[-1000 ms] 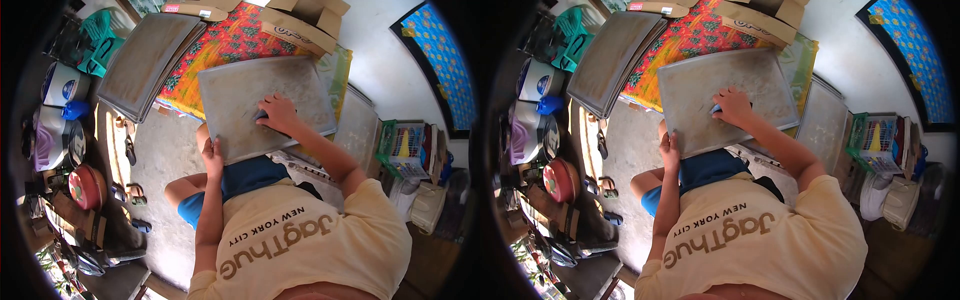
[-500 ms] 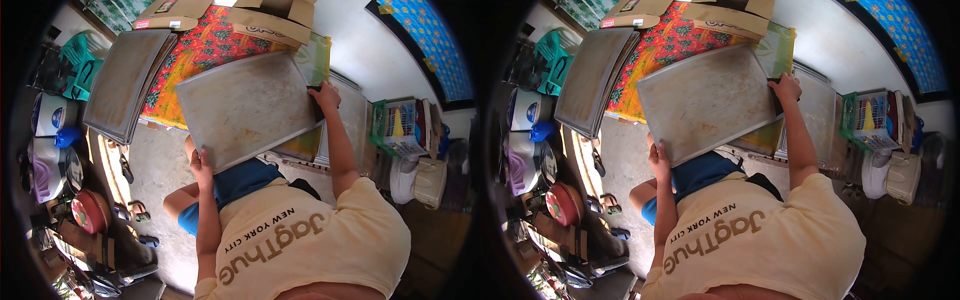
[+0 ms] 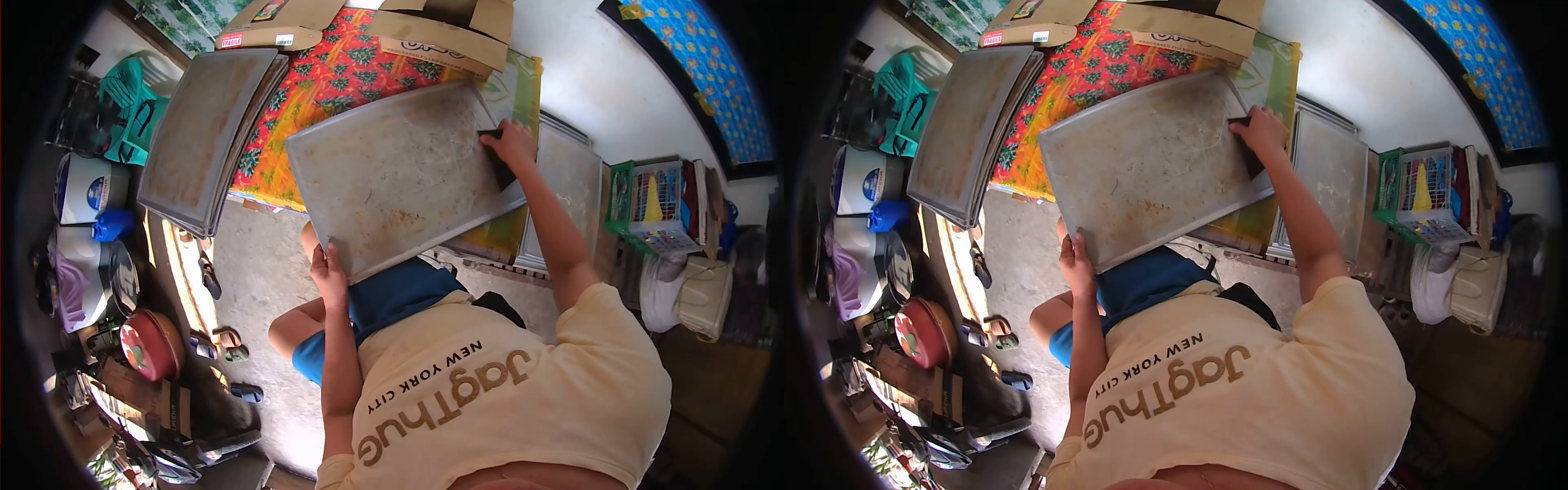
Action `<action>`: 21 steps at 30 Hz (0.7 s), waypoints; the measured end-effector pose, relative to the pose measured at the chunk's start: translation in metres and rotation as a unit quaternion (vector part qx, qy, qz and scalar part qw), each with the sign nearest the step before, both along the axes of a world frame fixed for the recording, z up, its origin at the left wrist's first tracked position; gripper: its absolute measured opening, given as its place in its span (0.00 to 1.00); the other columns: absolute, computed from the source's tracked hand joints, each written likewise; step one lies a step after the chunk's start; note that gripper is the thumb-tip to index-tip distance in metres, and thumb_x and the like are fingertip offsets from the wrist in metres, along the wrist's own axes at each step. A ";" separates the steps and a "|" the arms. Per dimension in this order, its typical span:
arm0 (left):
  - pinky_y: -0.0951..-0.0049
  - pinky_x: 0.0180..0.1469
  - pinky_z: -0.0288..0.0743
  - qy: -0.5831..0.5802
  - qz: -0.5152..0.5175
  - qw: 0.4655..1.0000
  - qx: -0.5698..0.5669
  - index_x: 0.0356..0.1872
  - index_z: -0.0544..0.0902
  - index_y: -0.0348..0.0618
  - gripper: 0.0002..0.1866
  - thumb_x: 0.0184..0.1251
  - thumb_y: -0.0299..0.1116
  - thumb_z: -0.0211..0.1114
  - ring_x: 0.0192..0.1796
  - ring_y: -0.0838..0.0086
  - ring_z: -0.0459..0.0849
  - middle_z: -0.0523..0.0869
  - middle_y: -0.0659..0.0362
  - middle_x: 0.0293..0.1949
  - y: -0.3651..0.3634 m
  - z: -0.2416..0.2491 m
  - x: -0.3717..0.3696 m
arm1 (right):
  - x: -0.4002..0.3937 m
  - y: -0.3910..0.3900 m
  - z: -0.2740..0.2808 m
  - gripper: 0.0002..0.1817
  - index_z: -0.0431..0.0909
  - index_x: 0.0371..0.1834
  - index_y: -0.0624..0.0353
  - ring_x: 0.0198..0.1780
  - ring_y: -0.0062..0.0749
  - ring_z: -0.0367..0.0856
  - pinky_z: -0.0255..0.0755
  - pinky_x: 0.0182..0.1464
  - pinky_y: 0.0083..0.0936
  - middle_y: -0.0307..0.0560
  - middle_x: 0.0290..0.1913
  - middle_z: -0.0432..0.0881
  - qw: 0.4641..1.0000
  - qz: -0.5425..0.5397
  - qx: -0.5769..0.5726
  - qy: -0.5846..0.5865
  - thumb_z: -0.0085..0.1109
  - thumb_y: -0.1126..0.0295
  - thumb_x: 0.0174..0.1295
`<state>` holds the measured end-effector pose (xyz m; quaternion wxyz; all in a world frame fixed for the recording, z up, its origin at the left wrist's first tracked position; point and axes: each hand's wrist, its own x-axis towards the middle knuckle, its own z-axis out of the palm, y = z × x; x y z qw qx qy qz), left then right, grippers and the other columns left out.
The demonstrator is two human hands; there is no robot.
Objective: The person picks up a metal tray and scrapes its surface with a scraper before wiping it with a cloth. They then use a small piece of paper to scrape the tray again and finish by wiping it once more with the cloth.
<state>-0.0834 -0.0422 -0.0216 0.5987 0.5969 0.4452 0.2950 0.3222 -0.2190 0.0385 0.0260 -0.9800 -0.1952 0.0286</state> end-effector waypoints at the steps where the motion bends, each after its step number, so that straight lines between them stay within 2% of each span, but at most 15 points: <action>1: 0.75 0.52 0.72 0.002 0.001 1.000 0.000 0.52 0.81 0.34 0.18 0.78 0.41 0.58 0.45 0.78 0.79 0.86 0.59 0.42 0.000 0.002 0.000 | 0.009 0.007 0.001 0.35 0.83 0.52 0.51 0.61 0.43 0.78 0.76 0.57 0.39 0.45 0.56 0.82 1.000 -0.027 0.001 -0.008 0.68 0.35 0.52; 4: 0.75 0.52 0.72 0.013 -0.001 1.000 0.010 0.52 0.81 0.34 0.18 0.78 0.41 0.57 0.45 0.78 0.79 0.86 0.59 0.41 0.001 0.003 0.000 | 0.047 0.022 -0.005 0.36 0.82 0.54 0.52 0.63 0.44 0.77 0.76 0.57 0.38 0.46 0.56 0.82 0.997 -0.074 -0.014 0.006 0.67 0.35 0.53; 7: 0.75 0.52 0.72 0.001 0.004 1.000 0.019 0.53 0.81 0.34 0.18 0.78 0.41 0.57 0.45 0.78 0.79 0.86 0.59 0.41 0.000 0.000 0.001 | 0.064 0.047 -0.001 0.35 0.82 0.54 0.50 0.64 0.43 0.77 0.75 0.58 0.43 0.45 0.59 0.81 0.997 -0.057 -0.015 0.041 0.67 0.34 0.53; 12: 0.76 0.51 0.72 -0.004 0.000 1.000 0.013 0.52 0.81 0.34 0.17 0.78 0.39 0.58 0.44 0.79 0.78 0.86 0.60 0.40 0.001 0.001 0.000 | 0.053 0.078 -0.009 0.36 0.81 0.56 0.49 0.66 0.46 0.75 0.74 0.61 0.41 0.42 0.63 0.79 0.997 0.067 -0.032 -0.003 0.67 0.35 0.53; 16: 0.77 0.49 0.72 -0.029 0.019 0.999 0.015 0.52 0.81 0.33 0.16 0.78 0.38 0.58 0.42 0.80 0.77 0.85 0.61 0.38 -0.001 0.000 0.003 | 0.078 0.065 -0.005 0.34 0.82 0.55 0.48 0.64 0.45 0.77 0.76 0.59 0.37 0.43 0.61 0.80 0.997 -0.060 -0.040 0.000 0.68 0.36 0.52; 21: 0.78 0.49 0.71 -0.006 -0.005 1.000 0.004 0.52 0.81 0.34 0.16 0.78 0.39 0.58 0.42 0.81 0.77 0.85 0.62 0.39 0.003 -0.009 -0.002 | 0.094 0.071 -0.011 0.35 0.83 0.55 0.48 0.64 0.45 0.77 0.75 0.59 0.37 0.44 0.61 0.81 0.997 -0.076 -0.026 0.016 0.67 0.35 0.52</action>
